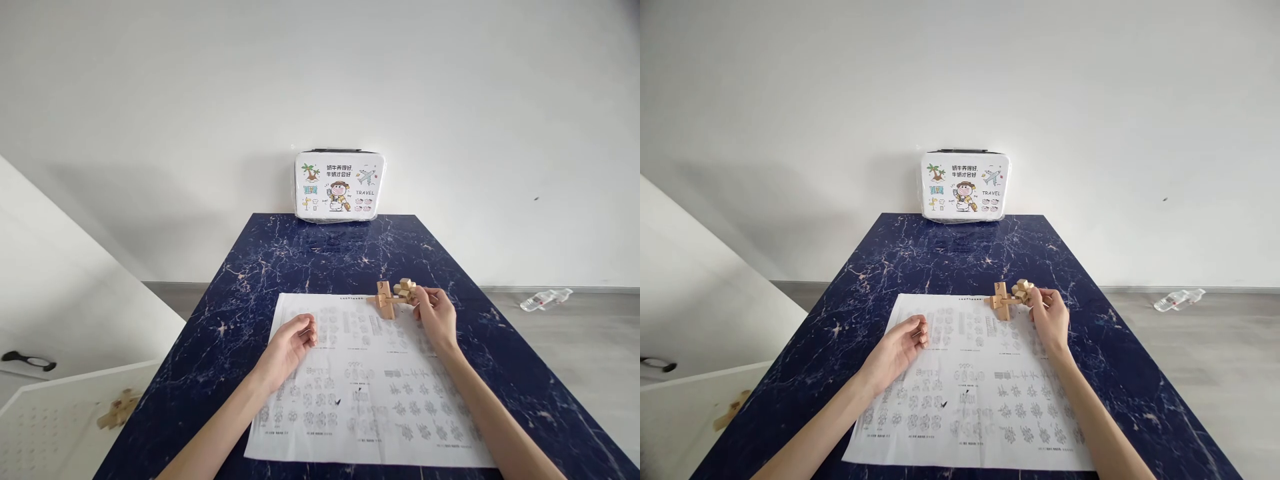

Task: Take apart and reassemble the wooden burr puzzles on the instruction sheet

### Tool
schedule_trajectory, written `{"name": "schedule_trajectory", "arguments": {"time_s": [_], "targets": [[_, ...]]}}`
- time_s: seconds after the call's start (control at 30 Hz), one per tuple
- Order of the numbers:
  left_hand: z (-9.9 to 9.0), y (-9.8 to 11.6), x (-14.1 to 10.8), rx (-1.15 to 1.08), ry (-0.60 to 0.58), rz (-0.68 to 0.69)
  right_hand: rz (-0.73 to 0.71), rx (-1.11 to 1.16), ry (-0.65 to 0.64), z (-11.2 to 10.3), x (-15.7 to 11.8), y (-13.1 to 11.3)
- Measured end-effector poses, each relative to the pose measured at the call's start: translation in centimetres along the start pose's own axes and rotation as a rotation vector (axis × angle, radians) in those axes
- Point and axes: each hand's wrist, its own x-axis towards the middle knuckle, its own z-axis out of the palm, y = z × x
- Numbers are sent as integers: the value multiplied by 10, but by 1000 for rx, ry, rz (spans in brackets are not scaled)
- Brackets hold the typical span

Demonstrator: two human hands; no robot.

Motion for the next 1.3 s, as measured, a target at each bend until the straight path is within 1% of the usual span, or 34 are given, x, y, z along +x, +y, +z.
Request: {"name": "schedule_trajectory", "arguments": {"time_s": [0.13,0.27,0.37,0.5,0.63,0.7,0.77,0.8,0.87,0.97,1.03,1.1,1.17,1.23,1.3], "targets": [[1,0,0,-3,4,-3,29,195,53,1,1,0],[1,0,0,-2,4,-3,60,336,65,2,-1,-6],[2,0,0,-4,2,1,61,435,15,1,-3,-13],[2,0,-1,2,2,-1,37,589,-99,-1,-8,-28],[2,0,-1,11,2,-2,49,700,-273,-5,-17,-47],[1,0,-1,27,-4,5,69,758,-415,-5,-25,-54],[1,0,-1,71,-26,20,103,767,-579,-2,-35,-58],[1,0,-2,112,-44,32,109,768,-637,1,-41,-58],[1,-1,-5,250,-82,79,118,756,-771,9,-53,-57],[2,-4,-11,575,-146,191,144,784,-945,24,-73,-54],[3,-8,-16,758,-202,277,167,736,-1088,33,-85,-53],[4,-12,-20,864,-255,326,145,681,-1138,39,-95,-55],[6,-14,-23,911,-291,337,109,648,-1188,43,-100,-57],[9,-14,-24,933,-303,342,74,617,-1217,45,-103,-57],[12,-13,-24,949,-293,357,54,591,-1218,46,-103,-57]]}}
